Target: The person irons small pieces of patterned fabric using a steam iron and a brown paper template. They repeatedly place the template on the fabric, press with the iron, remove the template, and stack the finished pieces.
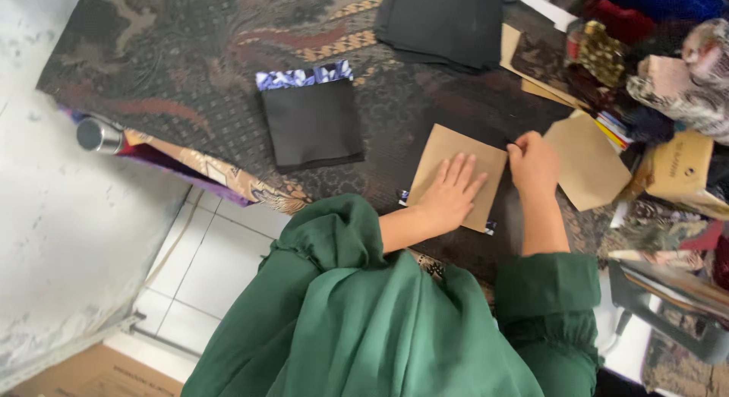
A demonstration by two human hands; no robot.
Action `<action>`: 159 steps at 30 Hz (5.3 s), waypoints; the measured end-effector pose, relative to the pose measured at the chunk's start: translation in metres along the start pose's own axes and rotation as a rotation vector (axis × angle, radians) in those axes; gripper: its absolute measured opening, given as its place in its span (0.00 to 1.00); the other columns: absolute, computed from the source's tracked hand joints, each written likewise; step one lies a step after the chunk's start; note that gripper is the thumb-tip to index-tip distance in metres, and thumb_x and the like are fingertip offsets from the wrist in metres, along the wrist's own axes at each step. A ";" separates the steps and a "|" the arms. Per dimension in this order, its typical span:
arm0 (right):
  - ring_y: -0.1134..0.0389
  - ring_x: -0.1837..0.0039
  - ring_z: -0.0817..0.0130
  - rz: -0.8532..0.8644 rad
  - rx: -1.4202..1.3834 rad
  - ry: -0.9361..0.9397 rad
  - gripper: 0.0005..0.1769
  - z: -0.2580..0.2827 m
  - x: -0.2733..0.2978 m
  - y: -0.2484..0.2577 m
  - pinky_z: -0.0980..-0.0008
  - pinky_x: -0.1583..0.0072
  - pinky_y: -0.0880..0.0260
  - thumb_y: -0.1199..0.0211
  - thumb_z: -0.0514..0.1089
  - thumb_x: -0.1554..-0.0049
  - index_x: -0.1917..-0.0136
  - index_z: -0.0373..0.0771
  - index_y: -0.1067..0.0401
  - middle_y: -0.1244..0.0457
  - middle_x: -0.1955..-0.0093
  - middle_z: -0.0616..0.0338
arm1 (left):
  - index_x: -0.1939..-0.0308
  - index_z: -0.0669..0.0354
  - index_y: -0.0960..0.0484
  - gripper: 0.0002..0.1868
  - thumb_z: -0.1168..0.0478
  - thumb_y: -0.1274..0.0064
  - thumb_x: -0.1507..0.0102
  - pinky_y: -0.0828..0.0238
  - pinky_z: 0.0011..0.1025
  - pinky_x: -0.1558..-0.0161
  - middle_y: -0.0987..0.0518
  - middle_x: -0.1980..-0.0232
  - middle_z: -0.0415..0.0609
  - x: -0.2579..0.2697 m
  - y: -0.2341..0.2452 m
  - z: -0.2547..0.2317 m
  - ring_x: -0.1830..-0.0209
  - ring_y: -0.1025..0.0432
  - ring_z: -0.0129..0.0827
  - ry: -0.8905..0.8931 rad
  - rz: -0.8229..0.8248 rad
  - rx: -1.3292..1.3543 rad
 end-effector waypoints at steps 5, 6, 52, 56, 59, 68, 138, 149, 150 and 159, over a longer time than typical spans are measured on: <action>0.26 0.61 0.58 0.204 -0.161 -0.377 0.17 -0.016 0.037 -0.001 0.60 0.54 0.28 0.35 0.54 0.37 0.51 0.36 0.23 0.30 0.63 0.51 | 0.23 0.58 0.41 0.37 0.49 0.52 0.33 0.62 0.59 0.22 0.51 0.19 0.70 0.008 0.011 0.005 0.18 0.57 0.64 -0.002 -0.077 0.062; 0.26 0.62 0.60 0.249 -0.181 -0.395 0.19 -0.013 0.048 0.000 0.61 0.54 0.28 0.34 0.55 0.38 0.52 0.35 0.22 0.30 0.64 0.52 | 0.23 0.58 0.41 0.37 0.49 0.52 0.33 0.62 0.59 0.22 0.51 0.19 0.70 0.009 0.012 0.005 0.18 0.57 0.64 -0.006 -0.076 0.060; 0.30 0.42 0.39 -0.315 0.072 -0.349 0.22 -0.123 0.186 0.215 0.48 0.39 0.31 0.33 0.51 0.34 0.33 0.37 0.33 0.33 0.42 0.36 | 0.27 0.45 0.31 0.37 0.66 0.48 0.42 0.47 0.59 0.29 0.41 0.25 0.72 0.005 0.006 -0.008 0.26 0.45 0.67 -0.228 -0.074 0.008; 0.30 0.51 0.35 0.138 0.095 -0.334 0.28 -0.053 0.137 0.137 0.43 0.48 0.31 0.35 0.60 0.41 0.39 0.37 0.33 0.32 0.56 0.35 | 0.27 0.43 0.30 0.36 0.67 0.49 0.41 0.46 0.58 0.29 0.41 0.24 0.70 0.007 0.008 -0.008 0.25 0.44 0.66 -0.221 -0.117 0.015; 0.29 0.53 0.37 0.276 0.144 -0.256 0.27 -0.007 0.129 0.097 0.43 0.50 0.30 0.37 0.60 0.42 0.42 0.38 0.33 0.31 0.59 0.37 | 0.28 0.43 0.29 0.34 0.66 0.48 0.40 0.46 0.58 0.29 0.40 0.25 0.70 0.006 0.011 -0.007 0.26 0.43 0.66 -0.221 -0.162 0.050; 0.28 0.57 0.39 0.278 0.132 -0.175 0.22 0.029 0.133 0.081 0.45 0.55 0.30 0.37 0.57 0.42 0.47 0.38 0.33 0.32 0.64 0.40 | 0.30 0.45 0.27 0.31 0.66 0.48 0.39 0.45 0.58 0.29 0.39 0.24 0.69 0.007 0.013 -0.003 0.26 0.42 0.65 -0.207 -0.219 0.120; 0.29 0.54 0.37 0.314 0.093 -0.135 0.23 0.033 0.059 0.048 0.43 0.52 0.29 0.38 0.55 0.42 0.48 0.34 0.39 0.32 0.59 0.37 | 0.63 0.50 0.13 0.06 0.56 0.42 0.41 0.26 0.39 0.57 0.19 0.61 0.43 -0.147 -0.010 0.039 0.57 0.23 0.41 -0.199 -0.082 0.252; 0.28 0.55 0.36 0.261 0.118 -0.250 0.24 0.026 0.103 0.052 0.43 0.52 0.28 0.37 0.56 0.42 0.48 0.34 0.38 0.32 0.59 0.36 | 0.47 0.63 0.18 0.20 0.62 0.47 0.42 0.31 0.35 0.53 0.27 0.52 0.48 -0.069 0.022 0.001 0.51 0.31 0.41 -0.283 -0.212 0.000; 0.28 0.55 0.36 0.244 0.133 -0.265 0.25 0.022 0.103 0.053 0.43 0.51 0.29 0.37 0.56 0.42 0.48 0.33 0.37 0.32 0.59 0.35 | 0.46 0.65 0.19 0.22 0.61 0.47 0.43 0.32 0.35 0.54 0.27 0.52 0.48 -0.063 0.024 -0.001 0.51 0.31 0.41 -0.277 -0.216 0.006; 0.31 0.46 0.36 0.122 0.098 -0.073 0.24 0.001 0.023 0.046 0.42 0.46 0.33 0.37 0.57 0.43 0.43 0.37 0.32 0.32 0.49 0.36 | 0.46 0.59 0.19 0.17 0.64 0.51 0.39 0.32 0.35 0.47 0.22 0.45 0.46 -0.053 0.017 0.015 0.46 0.29 0.39 -0.263 -0.222 0.173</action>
Point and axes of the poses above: each hand's wrist, its own x-axis away from the middle knuckle, its own y-axis out of the back of the hand, z = x × y, the point moved 9 cm from there along -x, towards the middle knuckle
